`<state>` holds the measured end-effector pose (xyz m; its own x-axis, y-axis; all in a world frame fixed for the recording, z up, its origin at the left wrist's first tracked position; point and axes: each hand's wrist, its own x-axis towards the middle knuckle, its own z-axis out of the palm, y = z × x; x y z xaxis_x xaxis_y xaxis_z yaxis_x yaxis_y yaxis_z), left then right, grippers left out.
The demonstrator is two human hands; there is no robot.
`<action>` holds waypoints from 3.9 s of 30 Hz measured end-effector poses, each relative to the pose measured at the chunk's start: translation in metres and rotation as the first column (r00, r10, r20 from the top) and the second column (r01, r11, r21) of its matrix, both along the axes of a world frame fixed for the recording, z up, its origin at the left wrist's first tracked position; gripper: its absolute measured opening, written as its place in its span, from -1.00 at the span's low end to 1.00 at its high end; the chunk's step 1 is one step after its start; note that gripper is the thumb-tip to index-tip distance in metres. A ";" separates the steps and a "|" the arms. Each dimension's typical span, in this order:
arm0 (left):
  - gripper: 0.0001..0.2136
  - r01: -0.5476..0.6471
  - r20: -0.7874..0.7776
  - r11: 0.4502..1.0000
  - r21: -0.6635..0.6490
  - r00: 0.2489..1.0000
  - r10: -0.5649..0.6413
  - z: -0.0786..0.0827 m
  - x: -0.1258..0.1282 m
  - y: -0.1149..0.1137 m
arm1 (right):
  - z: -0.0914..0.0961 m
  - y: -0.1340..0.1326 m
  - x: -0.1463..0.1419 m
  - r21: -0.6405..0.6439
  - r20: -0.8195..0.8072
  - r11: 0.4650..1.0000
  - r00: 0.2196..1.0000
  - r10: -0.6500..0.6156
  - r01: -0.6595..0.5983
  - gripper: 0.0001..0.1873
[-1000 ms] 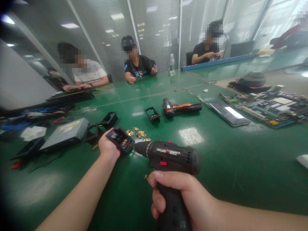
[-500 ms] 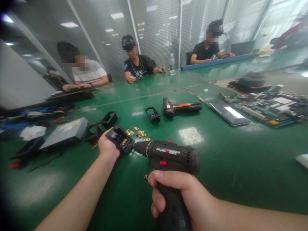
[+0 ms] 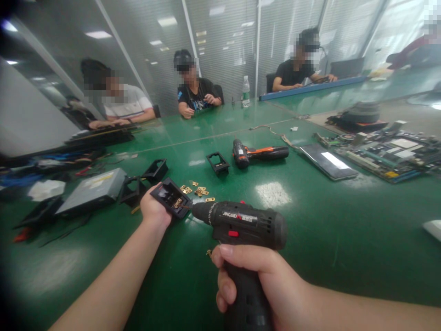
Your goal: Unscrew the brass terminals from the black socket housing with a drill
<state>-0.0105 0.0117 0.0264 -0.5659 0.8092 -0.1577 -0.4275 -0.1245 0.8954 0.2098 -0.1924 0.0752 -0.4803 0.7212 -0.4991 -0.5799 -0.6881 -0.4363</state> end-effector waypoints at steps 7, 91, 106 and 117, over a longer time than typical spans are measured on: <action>-0.89 0.030 -0.007 0.999 0.013 1.000 -0.030 -0.001 -0.001 0.000 | -0.007 -0.003 0.004 0.072 -0.052 0.997 0.999 -0.014 0.018 -0.67; -0.89 0.041 0.007 0.999 0.009 0.999 -0.041 0.001 -0.001 0.000 | -0.002 0.002 0.002 0.051 0.075 0.999 0.997 0.014 -0.017 -0.49; -0.86 0.032 -0.016 0.999 0.024 0.999 -0.032 -0.004 -0.003 0.003 | -0.001 0.000 0.001 0.066 0.113 0.998 0.994 0.002 -0.009 -0.50; -0.88 0.030 -0.001 1.000 0.003 1.000 -0.030 0.000 -0.001 0.001 | -0.002 0.003 -0.002 0.086 0.134 0.996 0.991 -0.008 -0.003 -0.49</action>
